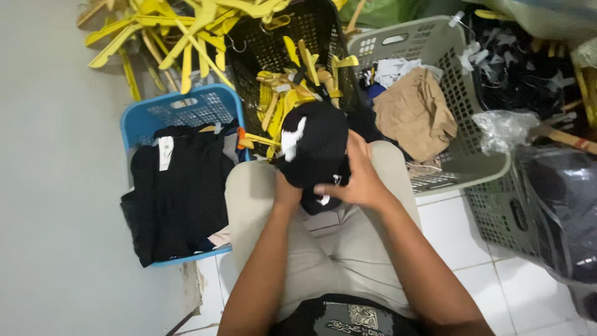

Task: The person sits on the floor and hangs various garments onto hangers. They pick up items from a basket, attach them to hangers using clips or by draping them over the bar, and place the finished items into a blue basket.

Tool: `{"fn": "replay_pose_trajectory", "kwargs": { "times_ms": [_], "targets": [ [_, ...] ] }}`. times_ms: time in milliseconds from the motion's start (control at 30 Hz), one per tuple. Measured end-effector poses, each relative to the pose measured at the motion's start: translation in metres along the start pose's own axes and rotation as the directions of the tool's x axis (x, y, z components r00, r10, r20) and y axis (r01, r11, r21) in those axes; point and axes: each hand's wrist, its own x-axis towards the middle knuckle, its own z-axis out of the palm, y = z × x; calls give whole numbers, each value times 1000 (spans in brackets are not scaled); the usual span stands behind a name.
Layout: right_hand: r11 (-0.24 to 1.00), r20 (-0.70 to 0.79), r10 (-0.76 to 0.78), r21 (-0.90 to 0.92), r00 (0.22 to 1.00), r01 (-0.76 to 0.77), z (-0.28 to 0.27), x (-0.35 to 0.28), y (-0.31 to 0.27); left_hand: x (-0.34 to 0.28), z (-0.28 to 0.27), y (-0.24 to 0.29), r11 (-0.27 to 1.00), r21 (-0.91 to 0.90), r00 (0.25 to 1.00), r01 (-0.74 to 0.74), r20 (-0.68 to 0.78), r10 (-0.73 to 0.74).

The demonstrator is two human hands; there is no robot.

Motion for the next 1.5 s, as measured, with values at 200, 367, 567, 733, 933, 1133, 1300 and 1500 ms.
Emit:
{"fn": "replay_pose_trajectory", "kwargs": {
  "times_ms": [200,367,567,733,933,1133,1300,1500],
  "targets": [
    [953,383,245,75,891,-294,27,-16,30,-9,-27,32,634,-543,824,551,232,-517],
    [651,465,188,601,865,-464,58,-19,48,-8,-51,45,650,-671,907,355,80,-413],
    [626,525,334,497,783,-601,61,-27,40,1,-59,23,713,-651,863,260,-173,-474],
    [387,565,424,594,708,-705,47,-25,48,-1,-39,19,898,-416,989,144,28,-146],
    [520,597,474,404,647,-753,59,-27,62,6,-29,13,908,-384,983,165,-8,-182],
    [789,542,438,152,717,-596,62,-27,59,4,-25,-19,942,-259,977,212,48,-207],
    [762,-16,418,550,908,-341,50,-14,33,0,-19,-33,967,-21,953,254,178,-246],
    [967,116,-76,-234,990,101,23,-9,24,-7,-3,-22,961,-131,861,245,484,-153]
  ]
}}
